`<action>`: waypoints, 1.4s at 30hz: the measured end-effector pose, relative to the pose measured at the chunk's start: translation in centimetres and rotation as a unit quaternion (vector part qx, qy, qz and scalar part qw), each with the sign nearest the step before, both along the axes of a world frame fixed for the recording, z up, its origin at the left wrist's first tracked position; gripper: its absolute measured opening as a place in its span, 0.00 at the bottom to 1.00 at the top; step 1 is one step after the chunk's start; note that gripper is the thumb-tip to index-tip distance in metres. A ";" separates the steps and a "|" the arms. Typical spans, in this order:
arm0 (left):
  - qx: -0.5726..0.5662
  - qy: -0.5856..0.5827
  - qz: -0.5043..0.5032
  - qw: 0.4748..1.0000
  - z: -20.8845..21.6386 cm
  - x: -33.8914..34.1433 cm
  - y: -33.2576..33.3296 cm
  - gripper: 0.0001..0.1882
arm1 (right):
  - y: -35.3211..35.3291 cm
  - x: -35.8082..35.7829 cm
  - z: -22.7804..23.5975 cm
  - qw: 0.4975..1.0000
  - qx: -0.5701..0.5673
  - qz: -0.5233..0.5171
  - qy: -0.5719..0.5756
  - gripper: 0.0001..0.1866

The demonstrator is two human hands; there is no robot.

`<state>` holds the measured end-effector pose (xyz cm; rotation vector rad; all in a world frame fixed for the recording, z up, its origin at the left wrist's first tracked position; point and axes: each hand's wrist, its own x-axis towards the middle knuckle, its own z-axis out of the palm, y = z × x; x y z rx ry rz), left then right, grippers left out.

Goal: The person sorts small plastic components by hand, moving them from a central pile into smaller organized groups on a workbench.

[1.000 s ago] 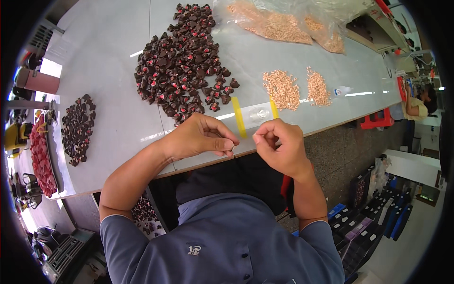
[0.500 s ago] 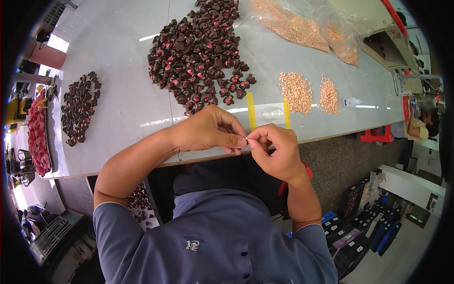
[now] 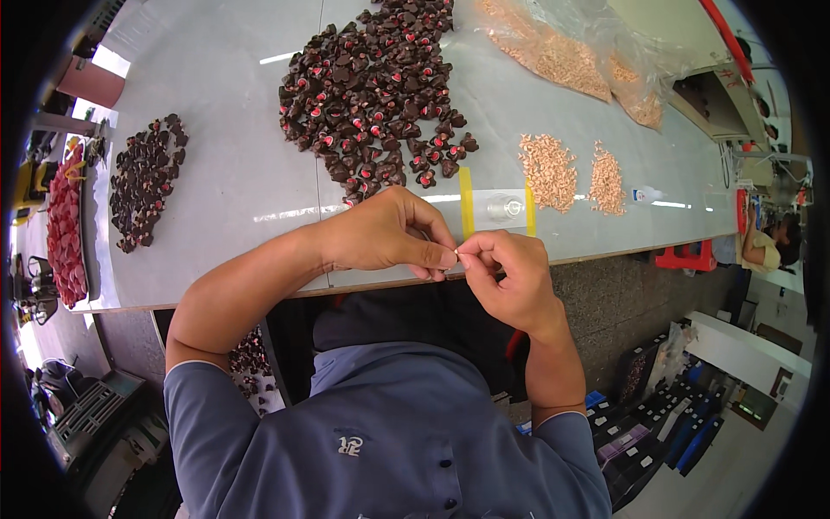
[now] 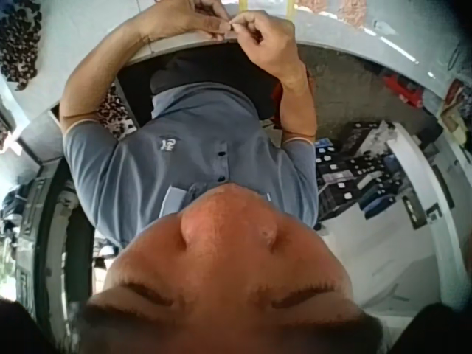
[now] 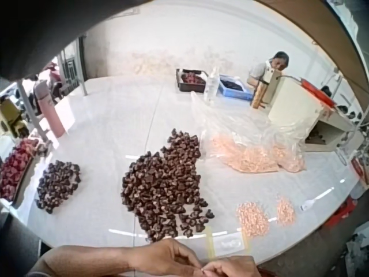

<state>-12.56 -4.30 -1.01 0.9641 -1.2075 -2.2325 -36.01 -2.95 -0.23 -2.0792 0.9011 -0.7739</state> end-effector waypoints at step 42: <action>0.029 0.038 0.042 0.998 -0.7 0.2 0.0 0.13 | -0.5 0.8 2.2 0.991 -0.110 -0.027 0.076 0.08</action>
